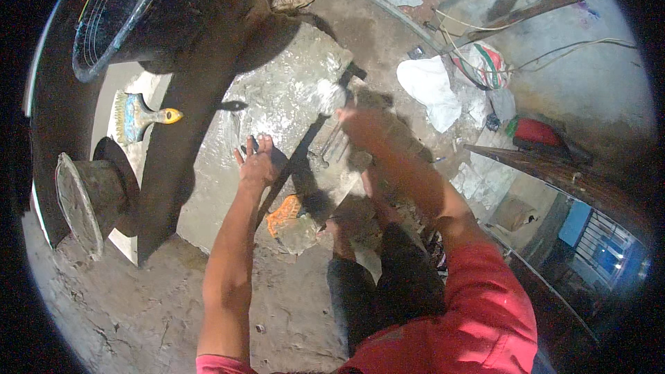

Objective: The person smooths wet plaster on concrete stairs using a trowel, then brushes the surface with a hand brush. They sprinkle water from a bucket onto the steps and continue smoothing the plaster with the trowel.

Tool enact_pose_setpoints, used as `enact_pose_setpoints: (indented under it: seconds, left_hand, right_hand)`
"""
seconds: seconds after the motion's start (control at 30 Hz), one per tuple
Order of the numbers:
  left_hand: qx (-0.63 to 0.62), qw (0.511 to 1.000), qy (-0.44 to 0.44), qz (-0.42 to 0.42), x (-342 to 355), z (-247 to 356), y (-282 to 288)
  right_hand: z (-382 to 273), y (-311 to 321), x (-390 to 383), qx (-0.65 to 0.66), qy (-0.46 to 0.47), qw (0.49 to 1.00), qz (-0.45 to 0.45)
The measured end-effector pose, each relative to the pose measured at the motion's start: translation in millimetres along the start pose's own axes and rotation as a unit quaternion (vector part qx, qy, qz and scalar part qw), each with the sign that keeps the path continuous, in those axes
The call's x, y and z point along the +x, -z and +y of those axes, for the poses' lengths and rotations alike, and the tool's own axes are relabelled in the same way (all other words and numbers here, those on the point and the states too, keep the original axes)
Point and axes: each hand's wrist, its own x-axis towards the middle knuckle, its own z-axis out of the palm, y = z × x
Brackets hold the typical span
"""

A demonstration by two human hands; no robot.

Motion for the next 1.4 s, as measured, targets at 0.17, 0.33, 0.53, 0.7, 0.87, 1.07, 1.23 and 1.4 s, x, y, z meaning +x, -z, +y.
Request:
enact_pose_setpoints:
  seconds: [0.17,0.33,0.53,0.7,0.87,1.07,1.23,1.4]
  left_hand:
    - [0.006,1.0,-0.003,-0.007,-2,-2,1]
    - [-0.012,1.0,0.0,-0.007,0,0,0]
    - [0.002,1.0,0.007,-0.012,-2,2,6]
    - [0.01,1.0,0.009,-0.017,-3,3,6]
    - [0.009,1.0,0.011,-0.01,-3,3,6]
    - [-0.038,0.999,0.024,0.002,-11,5,3]
    - [-0.102,0.989,0.04,0.096,-20,-11,-29]
    - [-0.15,0.967,0.115,0.169,-41,-40,-83]
  right_hand:
    - [27,24,27,0.035,-0.012,0.996,0.085]
    - [1,15,14,0.093,-0.007,0.995,-0.034]
    - [-31,30,-4,0.138,-0.109,0.979,-0.105]
    - [17,51,28,0.34,-0.131,0.93,0.057]
    - [-17,-1,42,0.07,0.013,0.997,0.007]
    - [-108,-11,49,0.254,-0.054,0.963,-0.071]
    - [-75,48,86,0.315,-0.151,0.935,-0.056]
    - [-73,46,117,0.245,0.226,0.941,0.06]
